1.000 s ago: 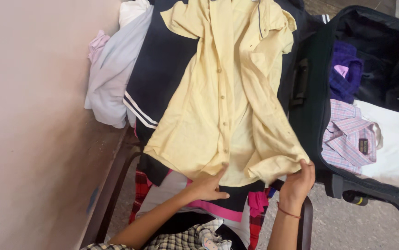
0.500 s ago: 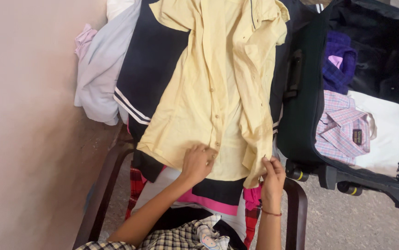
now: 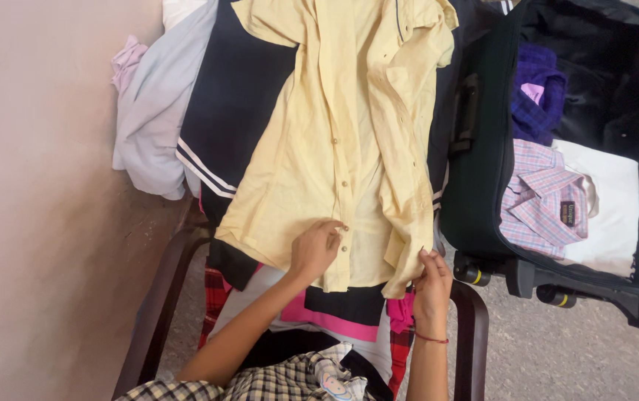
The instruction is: The person buttons a yellow shirt by hand, spreads it flat on a chair, and folds it into a compact rectangle.
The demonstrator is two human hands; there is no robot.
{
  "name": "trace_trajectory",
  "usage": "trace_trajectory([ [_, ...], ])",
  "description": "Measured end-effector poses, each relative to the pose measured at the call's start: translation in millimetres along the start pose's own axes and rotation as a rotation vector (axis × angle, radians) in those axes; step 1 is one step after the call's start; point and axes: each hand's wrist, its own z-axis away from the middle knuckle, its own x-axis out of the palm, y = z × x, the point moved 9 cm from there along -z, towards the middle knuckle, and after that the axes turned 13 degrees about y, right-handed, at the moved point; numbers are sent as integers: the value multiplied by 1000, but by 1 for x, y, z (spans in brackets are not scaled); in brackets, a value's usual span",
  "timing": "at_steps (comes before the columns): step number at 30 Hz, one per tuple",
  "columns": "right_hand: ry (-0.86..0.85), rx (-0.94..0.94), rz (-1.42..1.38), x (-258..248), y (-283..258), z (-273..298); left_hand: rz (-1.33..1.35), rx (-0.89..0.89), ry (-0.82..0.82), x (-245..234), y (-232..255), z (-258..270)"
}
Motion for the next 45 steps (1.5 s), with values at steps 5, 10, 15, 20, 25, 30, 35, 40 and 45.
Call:
trace_trajectory([
  [5, 34, -78, 29, 6, -6, 7, -40, 70, -44, 16, -5, -9],
  [10, 187, -503, 495, 24, -31, 30, -63, -29, -88, 31, -10, -12],
  [15, 204, -631, 706, 63, -40, 61, -27, -110, -58, 41, -21, -21],
  [20, 129, -871, 927, 103, -57, 91, 75, -92, -172, 45, -18, -20],
  [25, -28, -810, 847, 125, -52, 103, 217, -102, -274, 29, 4, -10],
  [30, -23, -719, 812, 122, -54, 102, 253, -123, -289, 5, 22, -11],
  [35, -3, -684, 785, 116, -53, 96, 271, -114, -296, -8, 40, -15],
  [40, -17, -695, 797, 120, -57, 101, 212, -73, -262, -17, 47, -16],
  [45, -67, -707, 833, 130, -61, 107, 172, -62, -285, -19, 47, -16],
])
